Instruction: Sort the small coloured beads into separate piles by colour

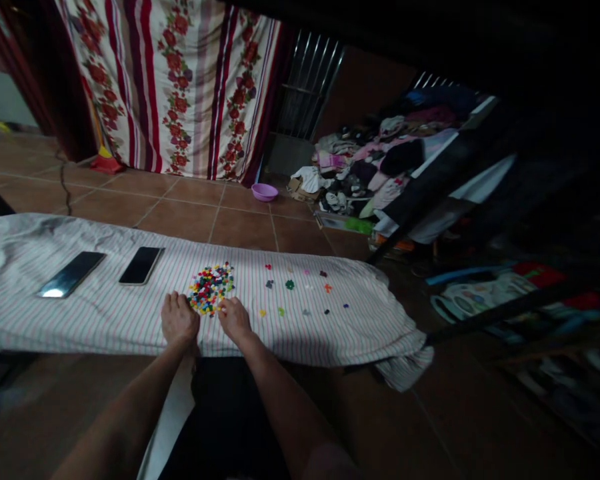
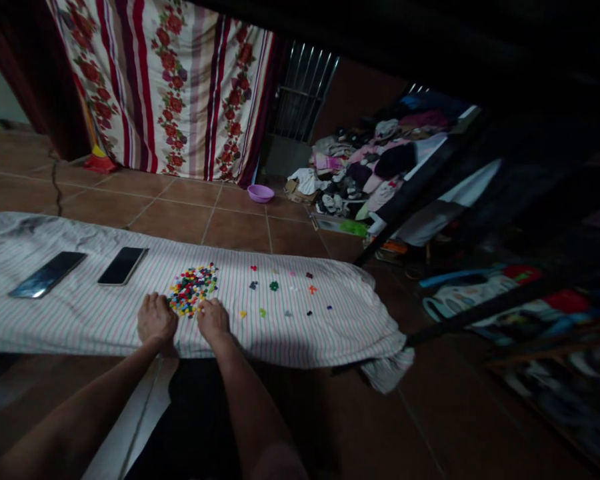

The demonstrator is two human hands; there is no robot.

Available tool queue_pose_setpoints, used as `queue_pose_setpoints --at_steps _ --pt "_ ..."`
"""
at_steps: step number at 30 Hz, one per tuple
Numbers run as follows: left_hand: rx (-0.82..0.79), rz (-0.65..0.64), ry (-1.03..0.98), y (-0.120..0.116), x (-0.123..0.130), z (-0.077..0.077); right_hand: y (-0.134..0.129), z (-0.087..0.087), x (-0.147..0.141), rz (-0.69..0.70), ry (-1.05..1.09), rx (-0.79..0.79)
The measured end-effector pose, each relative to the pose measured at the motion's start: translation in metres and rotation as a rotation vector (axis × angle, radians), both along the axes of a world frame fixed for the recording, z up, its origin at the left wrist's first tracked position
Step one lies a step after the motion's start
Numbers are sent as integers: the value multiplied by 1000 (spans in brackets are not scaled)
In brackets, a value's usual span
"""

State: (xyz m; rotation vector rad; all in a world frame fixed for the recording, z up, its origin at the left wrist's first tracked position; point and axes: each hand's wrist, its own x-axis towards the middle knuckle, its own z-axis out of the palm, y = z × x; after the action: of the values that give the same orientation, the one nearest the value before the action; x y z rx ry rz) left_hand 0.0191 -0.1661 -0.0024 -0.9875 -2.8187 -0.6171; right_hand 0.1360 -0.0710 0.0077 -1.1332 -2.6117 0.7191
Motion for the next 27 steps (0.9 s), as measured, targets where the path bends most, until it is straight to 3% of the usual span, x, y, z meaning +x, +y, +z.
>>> queue_pose_setpoints --at_steps 7,17,27 --pt "7 14 -24 -2 8 7 7 -4 8 21 55 -32" --pt "-39 12 -30 -2 9 9 22 5 30 -9 79 -56" --pt "106 61 90 4 -3 -19 65 6 91 -161 186 92"
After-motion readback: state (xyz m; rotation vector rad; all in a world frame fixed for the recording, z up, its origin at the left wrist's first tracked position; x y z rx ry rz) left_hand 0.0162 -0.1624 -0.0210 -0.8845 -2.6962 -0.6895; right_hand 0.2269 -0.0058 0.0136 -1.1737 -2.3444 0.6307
